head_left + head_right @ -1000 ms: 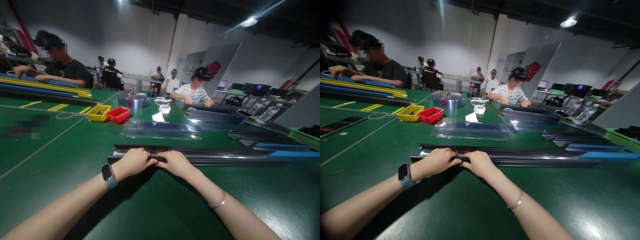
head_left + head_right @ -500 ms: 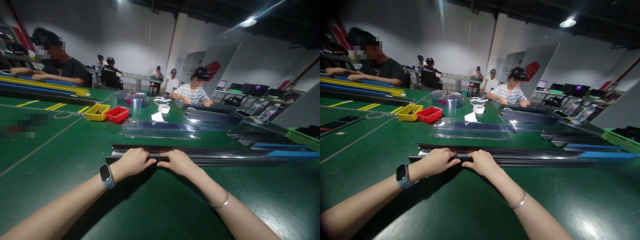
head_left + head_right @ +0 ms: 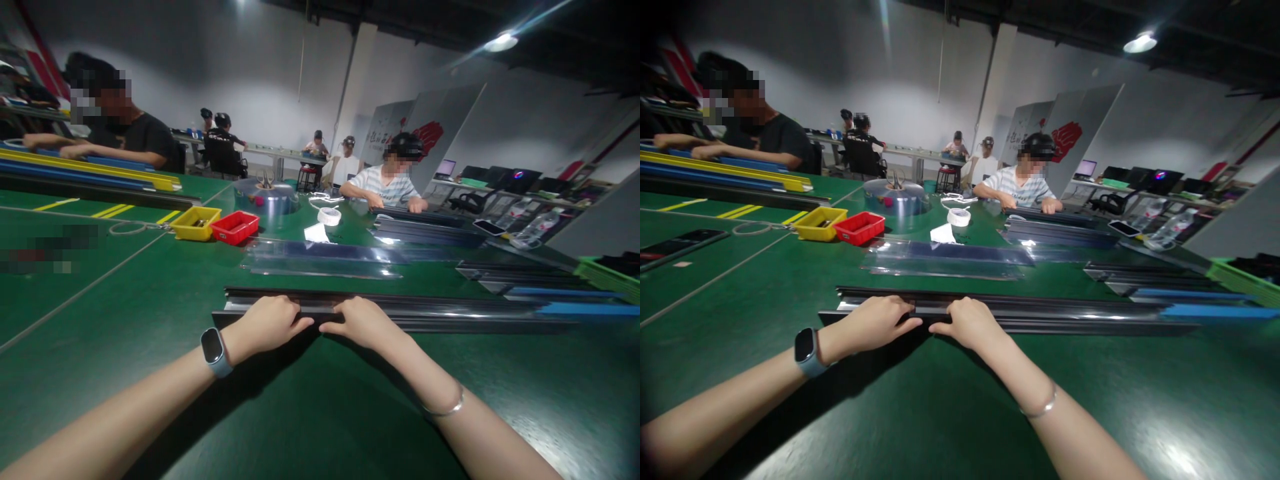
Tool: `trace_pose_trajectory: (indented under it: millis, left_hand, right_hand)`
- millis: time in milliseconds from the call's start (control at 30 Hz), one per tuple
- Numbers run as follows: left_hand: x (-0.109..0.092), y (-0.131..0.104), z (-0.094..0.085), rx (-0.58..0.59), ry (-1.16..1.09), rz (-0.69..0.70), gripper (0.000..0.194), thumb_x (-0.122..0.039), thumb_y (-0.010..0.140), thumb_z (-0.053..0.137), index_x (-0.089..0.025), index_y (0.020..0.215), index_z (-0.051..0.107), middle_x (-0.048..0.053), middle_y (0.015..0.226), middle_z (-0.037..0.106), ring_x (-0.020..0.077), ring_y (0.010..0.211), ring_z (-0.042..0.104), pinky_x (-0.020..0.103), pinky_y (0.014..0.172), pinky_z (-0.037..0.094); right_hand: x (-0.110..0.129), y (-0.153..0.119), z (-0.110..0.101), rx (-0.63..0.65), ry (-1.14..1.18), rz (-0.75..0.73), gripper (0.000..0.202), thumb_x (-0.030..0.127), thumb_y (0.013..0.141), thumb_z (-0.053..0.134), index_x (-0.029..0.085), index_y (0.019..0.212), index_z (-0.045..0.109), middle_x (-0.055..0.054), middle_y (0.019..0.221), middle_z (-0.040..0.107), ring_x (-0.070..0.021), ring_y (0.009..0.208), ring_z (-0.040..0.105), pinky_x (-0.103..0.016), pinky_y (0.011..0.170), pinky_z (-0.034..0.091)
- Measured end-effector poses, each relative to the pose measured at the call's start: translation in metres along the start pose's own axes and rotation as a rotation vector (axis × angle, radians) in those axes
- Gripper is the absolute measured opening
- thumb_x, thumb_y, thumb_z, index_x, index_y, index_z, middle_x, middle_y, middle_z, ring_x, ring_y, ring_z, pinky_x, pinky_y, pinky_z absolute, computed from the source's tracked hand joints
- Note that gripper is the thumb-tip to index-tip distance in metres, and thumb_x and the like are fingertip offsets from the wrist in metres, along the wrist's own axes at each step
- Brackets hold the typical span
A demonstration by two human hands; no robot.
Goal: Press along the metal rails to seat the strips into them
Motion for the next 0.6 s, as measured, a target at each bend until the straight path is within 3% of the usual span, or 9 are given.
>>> trace_pose_trajectory:
  millis: [600]
  left_hand:
    - [-0.0024,0.0,-0.0011,0.012,0.003,0.004,0.05,-0.049,0.085,0.025,-0.014,0.086,0.061,0.01,0.081,0.063,0.0206,0.079,0.059,0.031,0.07,0.043]
  right_hand:
    - [-0.0035,-0.0032,0.0,0.028,-0.048,0.014,0.053,0.066,0.07,0.045,0.016,0.07,0.065,-0.01,0.069,0.066,-0.0223,0.064,0.061,-0.028,0.055,0.042]
Point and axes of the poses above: each hand's wrist, its own y-axis towards the middle knuckle, its own z-axis out of the palm, x = y × z, the point moved 7 cm from there along y, towards the middle knuckle
